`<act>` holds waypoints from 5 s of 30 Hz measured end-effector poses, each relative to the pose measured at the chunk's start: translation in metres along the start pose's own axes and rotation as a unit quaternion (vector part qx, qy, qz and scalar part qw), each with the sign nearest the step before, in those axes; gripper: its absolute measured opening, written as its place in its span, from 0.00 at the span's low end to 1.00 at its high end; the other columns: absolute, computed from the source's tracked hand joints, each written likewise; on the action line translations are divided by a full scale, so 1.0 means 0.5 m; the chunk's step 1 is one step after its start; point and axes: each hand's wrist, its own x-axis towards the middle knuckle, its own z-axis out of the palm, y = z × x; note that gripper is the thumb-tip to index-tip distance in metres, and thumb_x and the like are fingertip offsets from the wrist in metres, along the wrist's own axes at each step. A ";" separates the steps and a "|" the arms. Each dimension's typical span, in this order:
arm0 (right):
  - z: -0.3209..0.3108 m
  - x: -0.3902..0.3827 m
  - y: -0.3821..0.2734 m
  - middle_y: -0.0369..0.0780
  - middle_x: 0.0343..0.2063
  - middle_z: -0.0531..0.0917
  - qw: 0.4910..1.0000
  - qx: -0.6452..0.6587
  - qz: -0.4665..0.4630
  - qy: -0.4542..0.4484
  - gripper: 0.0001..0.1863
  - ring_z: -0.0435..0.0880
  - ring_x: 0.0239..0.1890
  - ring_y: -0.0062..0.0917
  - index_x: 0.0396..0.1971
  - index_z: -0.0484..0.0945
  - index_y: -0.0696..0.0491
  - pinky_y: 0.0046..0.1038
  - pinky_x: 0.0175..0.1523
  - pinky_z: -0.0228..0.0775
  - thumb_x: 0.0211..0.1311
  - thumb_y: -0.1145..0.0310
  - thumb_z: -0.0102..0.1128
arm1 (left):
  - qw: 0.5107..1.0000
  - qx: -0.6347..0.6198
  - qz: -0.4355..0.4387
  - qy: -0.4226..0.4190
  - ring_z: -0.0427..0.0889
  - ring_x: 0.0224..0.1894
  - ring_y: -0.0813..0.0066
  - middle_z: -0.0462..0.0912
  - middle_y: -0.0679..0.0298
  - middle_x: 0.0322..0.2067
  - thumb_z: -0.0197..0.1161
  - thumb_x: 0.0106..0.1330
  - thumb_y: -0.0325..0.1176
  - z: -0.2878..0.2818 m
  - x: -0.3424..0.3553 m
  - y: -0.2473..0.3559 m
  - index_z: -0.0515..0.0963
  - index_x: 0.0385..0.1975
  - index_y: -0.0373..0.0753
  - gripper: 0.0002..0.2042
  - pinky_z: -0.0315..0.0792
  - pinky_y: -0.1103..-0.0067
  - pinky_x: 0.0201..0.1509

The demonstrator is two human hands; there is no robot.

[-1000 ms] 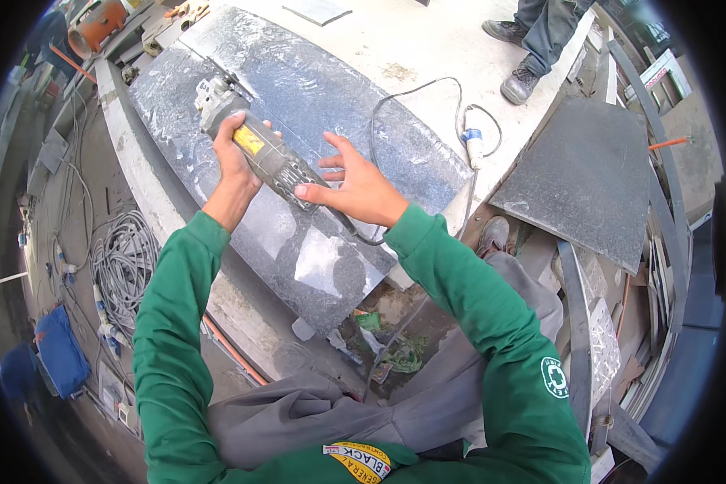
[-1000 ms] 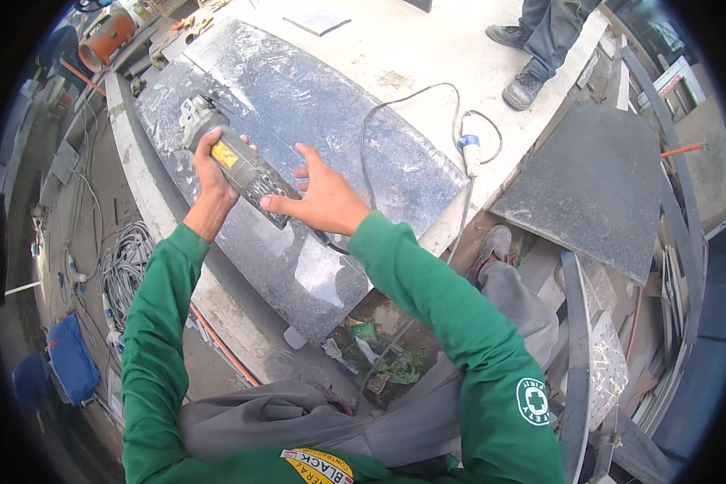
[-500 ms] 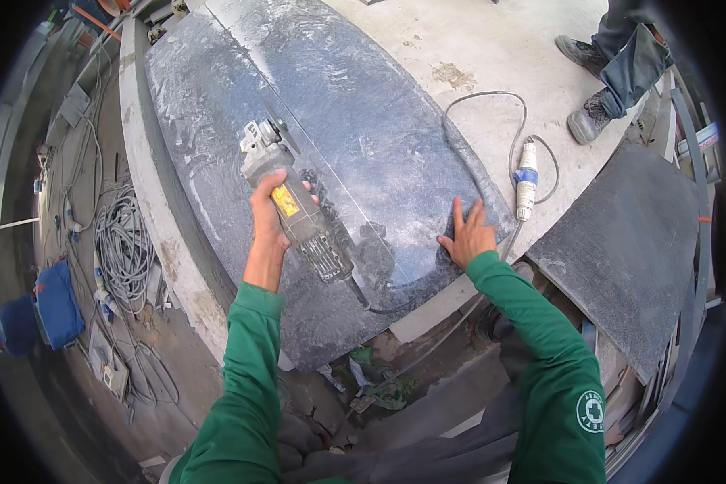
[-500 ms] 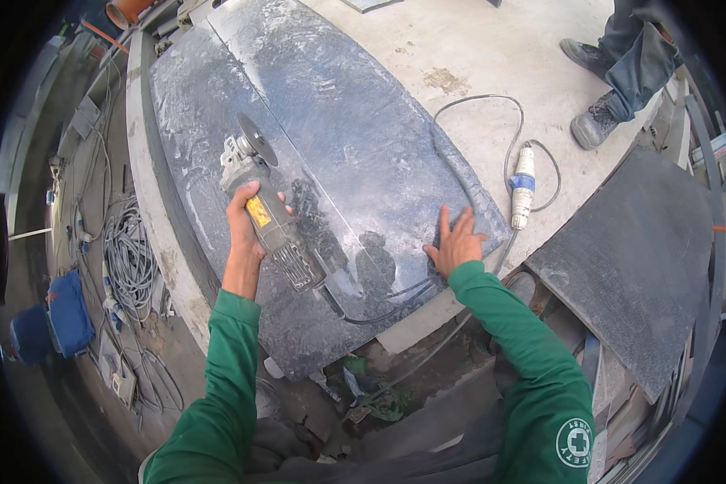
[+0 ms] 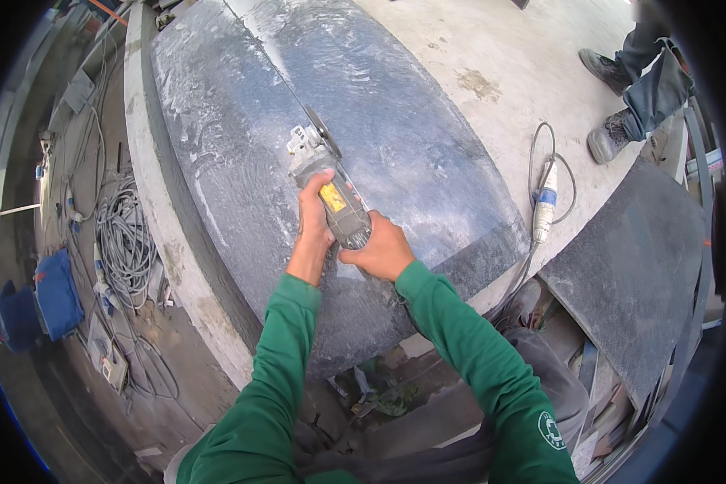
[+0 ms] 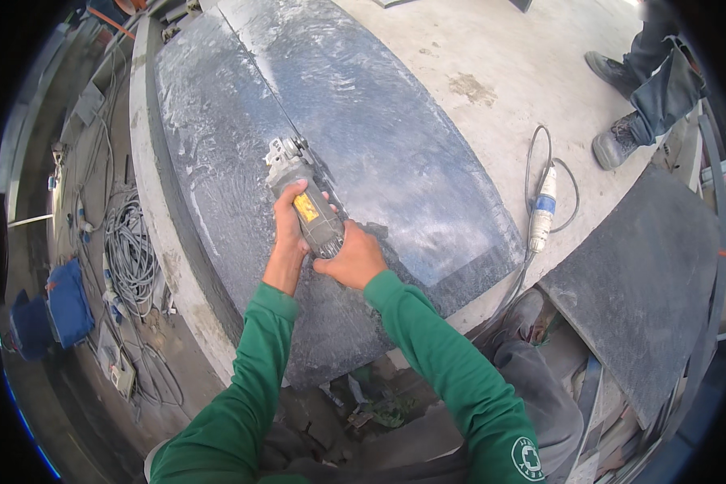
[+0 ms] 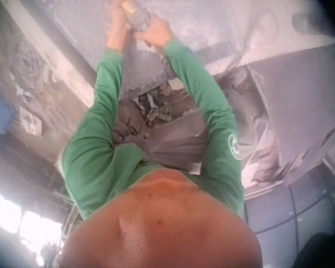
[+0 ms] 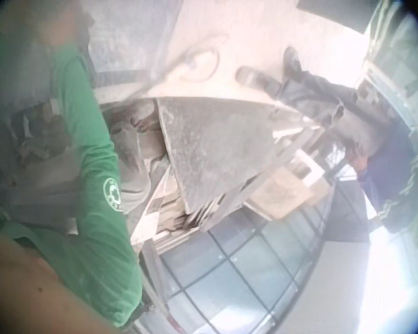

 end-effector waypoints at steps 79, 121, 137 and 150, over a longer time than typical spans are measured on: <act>-0.008 0.134 -0.132 0.44 0.30 0.85 0.992 -0.016 0.110 -0.062 0.23 0.85 0.33 0.30 0.34 0.83 0.60 0.30 0.41 0.75 0.36 0.60 0.72 | 0.995 -0.033 -0.089 0.031 0.81 0.25 0.58 0.78 0.53 0.27 0.62 0.57 0.45 -0.019 0.125 0.100 0.71 0.43 0.35 0.21 0.80 0.65 0.30; -0.007 0.067 -0.095 0.46 0.34 0.86 0.995 -0.003 0.069 -0.073 0.27 0.87 0.40 0.34 0.39 0.82 0.60 0.31 0.47 0.77 0.37 0.61 0.73 | 0.997 -0.025 -0.067 0.011 0.82 0.25 0.58 0.78 0.54 0.27 0.62 0.57 0.46 -0.018 0.066 0.048 0.71 0.42 0.32 0.23 0.80 0.65 0.30; 0.004 0.097 -0.086 0.44 0.30 0.85 0.997 -0.005 0.049 -0.052 0.22 0.84 0.34 0.31 0.35 0.83 0.61 0.31 0.41 0.75 0.38 0.62 0.71 | 0.997 -0.027 -0.066 0.010 0.81 0.25 0.59 0.79 0.53 0.27 0.62 0.56 0.46 -0.025 0.094 0.062 0.71 0.43 0.34 0.22 0.80 0.65 0.30; 0.002 0.050 -0.081 0.42 0.29 0.85 0.997 0.000 0.055 -0.050 0.20 0.84 0.32 0.29 0.34 0.84 0.57 0.30 0.39 0.75 0.39 0.63 0.71 | 0.998 -0.017 -0.066 0.015 0.82 0.25 0.59 0.78 0.54 0.27 0.62 0.57 0.46 -0.017 0.050 0.045 0.71 0.42 0.33 0.23 0.80 0.66 0.29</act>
